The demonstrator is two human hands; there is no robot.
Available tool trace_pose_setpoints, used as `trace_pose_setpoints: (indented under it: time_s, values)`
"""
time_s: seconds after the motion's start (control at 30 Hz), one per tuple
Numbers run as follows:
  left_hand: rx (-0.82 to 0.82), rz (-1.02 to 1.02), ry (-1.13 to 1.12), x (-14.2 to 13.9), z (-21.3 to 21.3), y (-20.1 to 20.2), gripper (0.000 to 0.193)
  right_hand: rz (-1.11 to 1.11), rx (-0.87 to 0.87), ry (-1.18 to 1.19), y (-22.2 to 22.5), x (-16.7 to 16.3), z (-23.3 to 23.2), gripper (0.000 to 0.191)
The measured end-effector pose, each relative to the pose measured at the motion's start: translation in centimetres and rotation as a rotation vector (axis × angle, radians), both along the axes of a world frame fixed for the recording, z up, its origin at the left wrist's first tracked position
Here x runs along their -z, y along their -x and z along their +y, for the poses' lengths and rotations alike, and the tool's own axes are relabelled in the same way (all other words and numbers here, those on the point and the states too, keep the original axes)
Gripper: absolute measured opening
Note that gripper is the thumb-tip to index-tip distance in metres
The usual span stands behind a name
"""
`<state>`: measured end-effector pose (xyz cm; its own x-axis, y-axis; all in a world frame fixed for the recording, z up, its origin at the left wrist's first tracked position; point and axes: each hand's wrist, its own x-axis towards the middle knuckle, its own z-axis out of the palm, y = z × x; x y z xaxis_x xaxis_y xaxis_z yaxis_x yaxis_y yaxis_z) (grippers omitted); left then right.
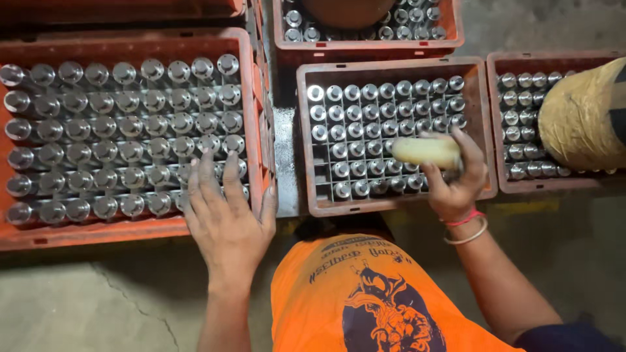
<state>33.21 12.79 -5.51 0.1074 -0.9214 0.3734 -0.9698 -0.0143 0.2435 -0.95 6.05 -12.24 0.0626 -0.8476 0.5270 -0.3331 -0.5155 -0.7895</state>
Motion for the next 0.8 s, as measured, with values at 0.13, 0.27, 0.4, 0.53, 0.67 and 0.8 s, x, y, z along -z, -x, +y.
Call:
trace_pose_setpoints:
  time_s: [0.13, 0.27, 0.4, 0.53, 0.67, 0.8]
  values:
    - [0.000, -0.014, -0.023, 0.0, 0.0, 0.0, 0.063, 0.515, -0.072, -0.063, -0.6, -0.4, 0.7, 0.055]
    - [0.019, -0.016, -0.038, 0.0, 0.1, 0.0, 0.060, 0.074, 0.056, -0.160, -0.2, -1.0, 2.4, 0.046]
    - [0.008, -0.007, -0.064, -0.2, 0.1, 0.1, 0.062, 0.503, -0.198, -0.097, 0.3, -1.0, 3.2, 0.050]
    - [0.010, -0.025, -0.026, -0.2, 0.0, 0.1, 0.061, 0.264, 0.060, -0.211, 1.4, -1.4, 3.7, 0.040]
    - [0.018, -0.012, -0.040, -0.1, 0.0, 0.1, 0.060, 0.191, 0.093, -0.307, 2.3, -1.6, 3.5, 0.047]
    - [0.005, -0.020, -0.040, -0.3, -0.2, 0.3, 0.060, 0.448, 0.029, -0.197, 3.1, -1.4, 2.0, 0.046]
